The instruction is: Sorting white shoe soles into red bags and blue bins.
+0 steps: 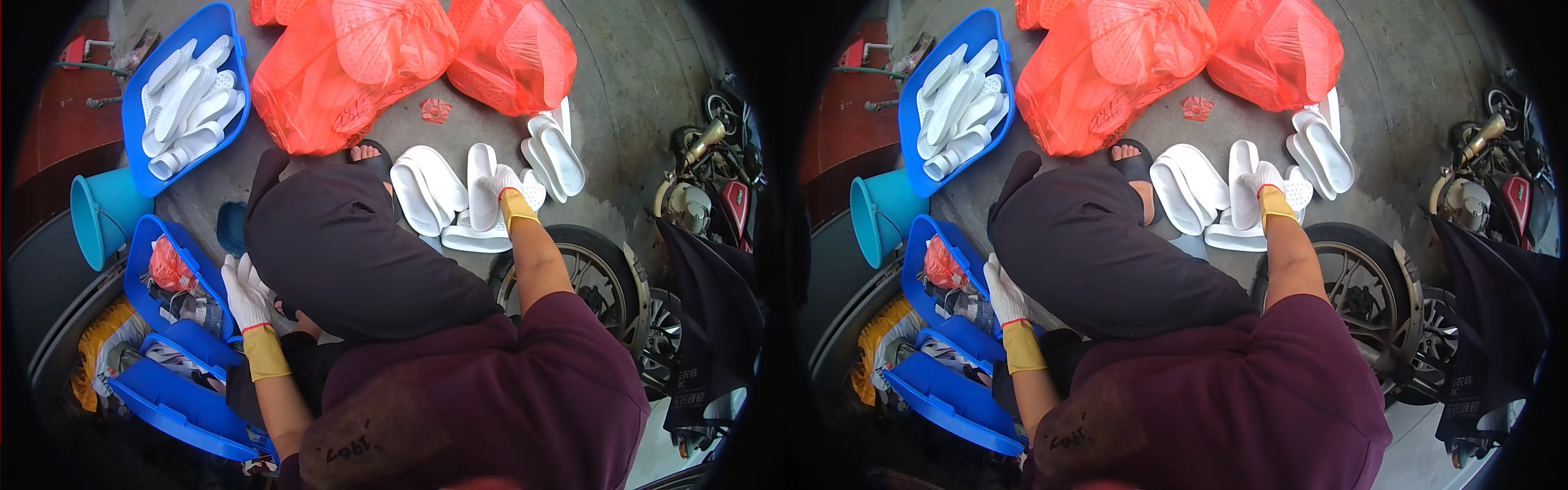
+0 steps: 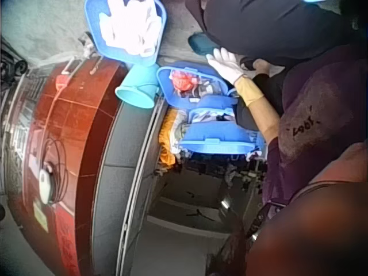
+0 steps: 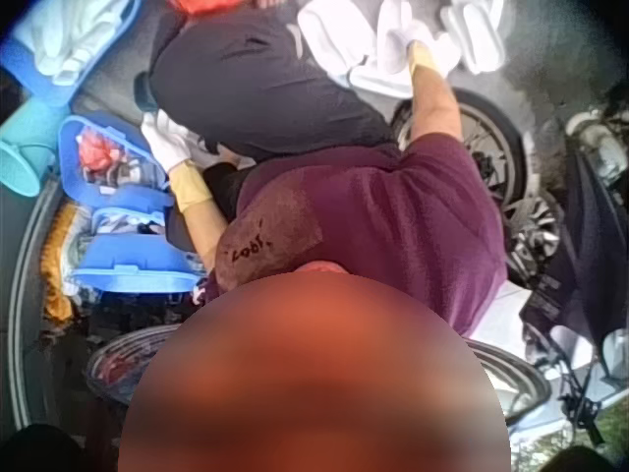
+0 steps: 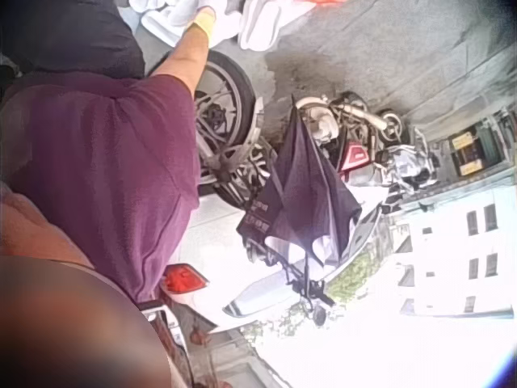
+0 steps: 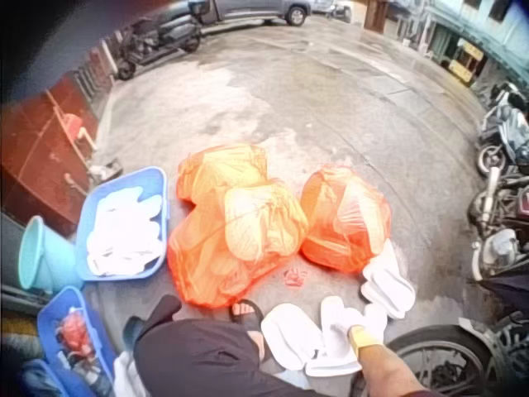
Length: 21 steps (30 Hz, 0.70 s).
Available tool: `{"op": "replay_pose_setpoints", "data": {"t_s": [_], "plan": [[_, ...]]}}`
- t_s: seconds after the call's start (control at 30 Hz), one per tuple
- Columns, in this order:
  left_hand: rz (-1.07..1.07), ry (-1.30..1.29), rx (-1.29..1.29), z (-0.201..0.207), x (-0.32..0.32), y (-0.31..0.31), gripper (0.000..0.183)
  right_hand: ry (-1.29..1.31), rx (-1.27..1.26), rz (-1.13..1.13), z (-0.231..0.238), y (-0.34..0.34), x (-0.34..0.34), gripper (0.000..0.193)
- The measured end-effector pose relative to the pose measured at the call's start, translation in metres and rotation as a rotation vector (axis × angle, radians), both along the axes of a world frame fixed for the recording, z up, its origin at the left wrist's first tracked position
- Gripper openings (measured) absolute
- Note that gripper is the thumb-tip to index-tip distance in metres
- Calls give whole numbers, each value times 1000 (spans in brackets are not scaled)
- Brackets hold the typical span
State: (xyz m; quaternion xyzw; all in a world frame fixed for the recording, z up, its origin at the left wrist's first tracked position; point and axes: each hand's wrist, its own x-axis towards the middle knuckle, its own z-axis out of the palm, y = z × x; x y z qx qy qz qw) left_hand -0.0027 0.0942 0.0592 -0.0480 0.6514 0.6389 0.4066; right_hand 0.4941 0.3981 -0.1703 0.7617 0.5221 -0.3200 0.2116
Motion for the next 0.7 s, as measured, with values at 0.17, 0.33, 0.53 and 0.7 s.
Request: {"op": "replay_pose_setpoints", "data": {"t_s": [0.17, 0.33, 0.53, 0.7], "plan": [[-41, 223, 87, 62, -4, 45, 73, 189, 532, 644, 155, 52, -53, 29], [-325, 489, 331, 148, 6, 97, 81, 386, 1046, 1089, 351, 98, -158, 17], [-556, 201, 635, 200, 24, 106, 106, 798, 1328, 2006, 530, -8, -330, 19], [-7, -210, 909, 138, 24, 31, 94, 1219, 1439, 1949, 480, -133, -419, 8]]}}
